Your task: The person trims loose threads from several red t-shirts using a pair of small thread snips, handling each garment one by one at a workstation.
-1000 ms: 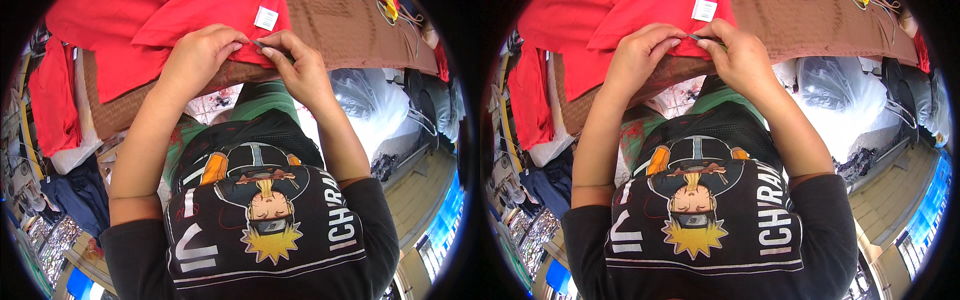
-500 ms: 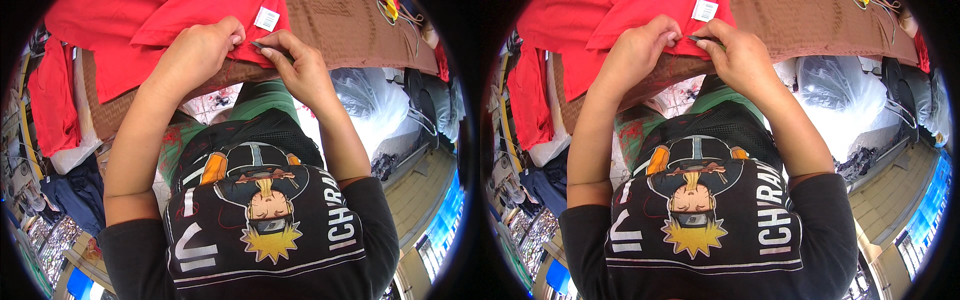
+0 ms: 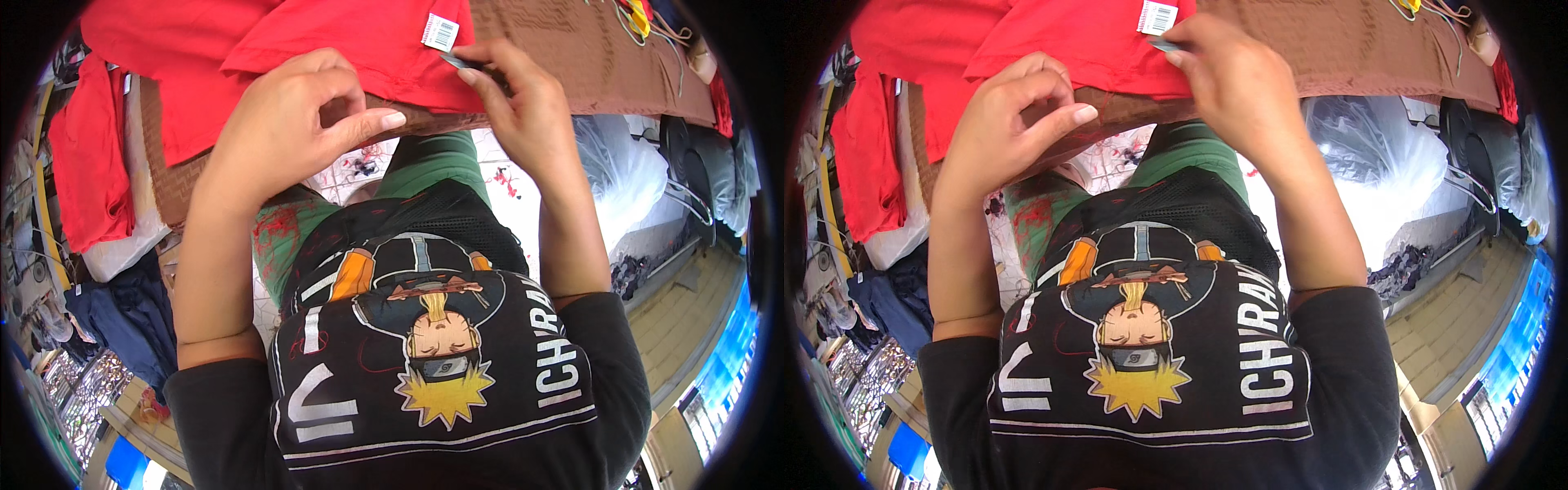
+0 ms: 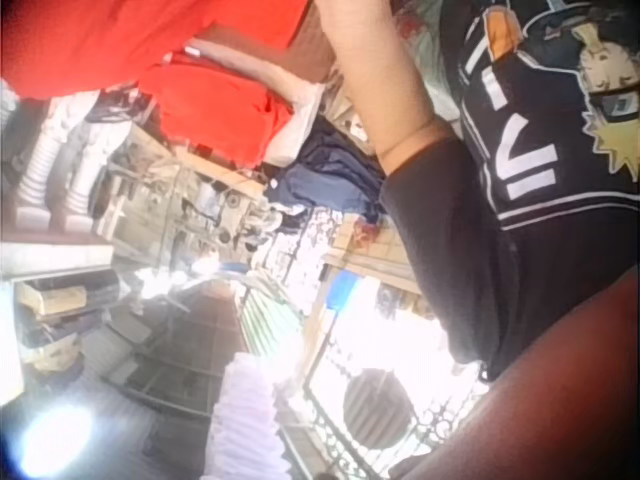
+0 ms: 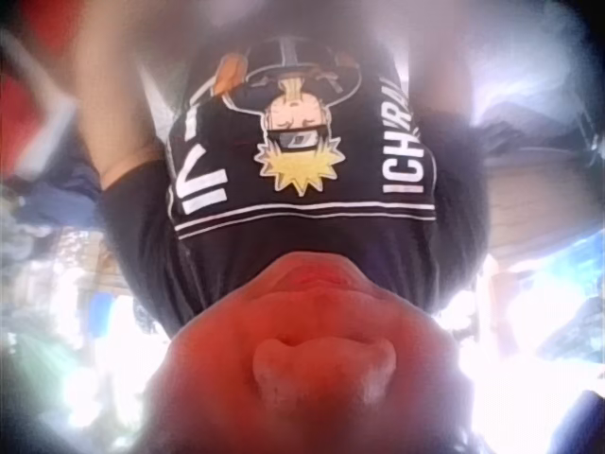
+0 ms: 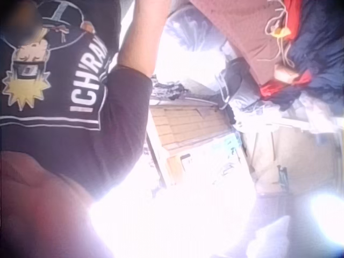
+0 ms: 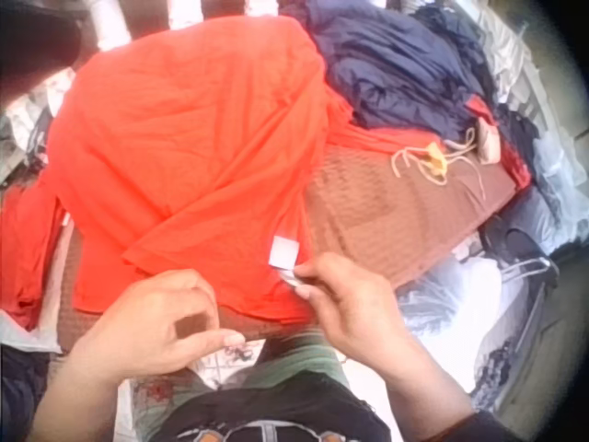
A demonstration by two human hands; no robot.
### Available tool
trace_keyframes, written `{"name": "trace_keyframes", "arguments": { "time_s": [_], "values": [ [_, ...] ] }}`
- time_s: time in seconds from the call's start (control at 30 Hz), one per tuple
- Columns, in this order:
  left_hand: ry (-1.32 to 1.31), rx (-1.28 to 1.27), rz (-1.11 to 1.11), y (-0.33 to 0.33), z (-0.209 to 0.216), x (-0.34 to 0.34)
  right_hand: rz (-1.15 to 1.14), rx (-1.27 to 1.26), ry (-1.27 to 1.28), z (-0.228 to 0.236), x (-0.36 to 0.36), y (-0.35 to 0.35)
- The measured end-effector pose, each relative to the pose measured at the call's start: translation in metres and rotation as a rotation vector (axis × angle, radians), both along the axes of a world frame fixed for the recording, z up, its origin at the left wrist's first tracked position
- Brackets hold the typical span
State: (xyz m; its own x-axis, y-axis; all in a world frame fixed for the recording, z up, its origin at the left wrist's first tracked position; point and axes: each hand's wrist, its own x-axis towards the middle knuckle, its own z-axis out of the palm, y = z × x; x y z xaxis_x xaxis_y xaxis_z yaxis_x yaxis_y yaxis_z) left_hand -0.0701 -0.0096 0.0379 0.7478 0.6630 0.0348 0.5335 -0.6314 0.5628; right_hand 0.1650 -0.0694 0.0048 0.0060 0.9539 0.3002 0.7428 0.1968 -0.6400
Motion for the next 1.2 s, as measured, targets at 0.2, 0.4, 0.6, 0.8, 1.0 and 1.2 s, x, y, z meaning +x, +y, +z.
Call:
{"name": "trace_keyframes", "arguments": {
  "time_s": [0.2, 0.4, 0.6, 0.8, 1.0, 1.2],
  "values": [
    [-0.106, 0.183, 0.285, -0.031, -0.048, 0.014, 0.148, 0.005, 0.029, -0.010, -0.006, -0.005],
    [-0.006, -0.062, -0.175, -0.023, -0.021, -0.009, 0.126, -0.053, 0.064, -0.025, -0.002, -0.006],
    [-0.076, 0.433, 0.052, 0.019, -0.034, 0.001, 0.049, 0.000, 0.244, -0.001, 0.007, -0.013],
    [-0.264, -0.110, 0.164, 0.033, -0.003, 0.007, -0.093, -0.153, 0.406, 0.014, 0.034, -0.020],
    [-0.173, 0.316, 0.166, 0.050, -0.021, 0.030, -0.181, -0.258, 0.443, -0.024, 0.036, 0.000],
    [-0.393, 0.152, 0.192, -0.007, -0.032, 0.078, -0.205, -0.345, 0.495, -0.032, 0.036, 0.003]
  ]
}}
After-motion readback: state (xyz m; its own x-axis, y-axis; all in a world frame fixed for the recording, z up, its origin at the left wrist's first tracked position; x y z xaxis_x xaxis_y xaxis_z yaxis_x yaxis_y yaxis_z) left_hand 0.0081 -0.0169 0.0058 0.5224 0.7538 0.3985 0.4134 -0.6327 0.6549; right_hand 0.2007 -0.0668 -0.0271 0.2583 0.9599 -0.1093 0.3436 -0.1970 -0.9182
